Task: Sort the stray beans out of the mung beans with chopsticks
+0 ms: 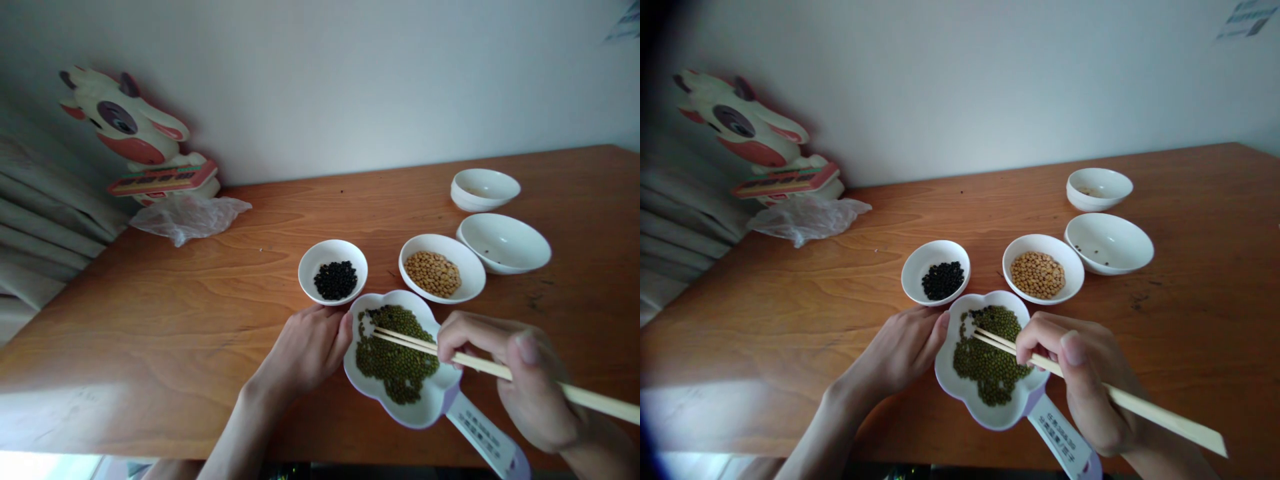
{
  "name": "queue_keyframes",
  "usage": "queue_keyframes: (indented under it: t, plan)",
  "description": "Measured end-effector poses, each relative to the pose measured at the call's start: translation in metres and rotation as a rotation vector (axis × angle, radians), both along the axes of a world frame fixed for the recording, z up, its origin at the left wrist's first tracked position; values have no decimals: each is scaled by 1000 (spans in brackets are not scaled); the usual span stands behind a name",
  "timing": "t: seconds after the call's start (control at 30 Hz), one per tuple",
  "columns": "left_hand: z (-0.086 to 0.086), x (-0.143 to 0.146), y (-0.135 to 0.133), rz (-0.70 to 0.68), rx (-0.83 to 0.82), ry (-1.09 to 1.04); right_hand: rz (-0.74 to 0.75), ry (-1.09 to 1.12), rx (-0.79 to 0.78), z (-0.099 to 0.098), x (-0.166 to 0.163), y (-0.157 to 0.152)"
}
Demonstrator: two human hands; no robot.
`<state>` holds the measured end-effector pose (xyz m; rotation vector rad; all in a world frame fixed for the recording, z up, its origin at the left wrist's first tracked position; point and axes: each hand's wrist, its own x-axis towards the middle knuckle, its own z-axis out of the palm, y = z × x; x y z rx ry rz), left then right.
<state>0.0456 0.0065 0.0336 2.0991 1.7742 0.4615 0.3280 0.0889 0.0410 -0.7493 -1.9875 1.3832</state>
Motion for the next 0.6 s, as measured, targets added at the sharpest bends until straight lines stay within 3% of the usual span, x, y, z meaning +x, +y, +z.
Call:
queue_keyframes:
  t: [0.6]
  plan:
    - [-2,-1,0,-7,23,-11,54,-55,9,-4,10,-1]
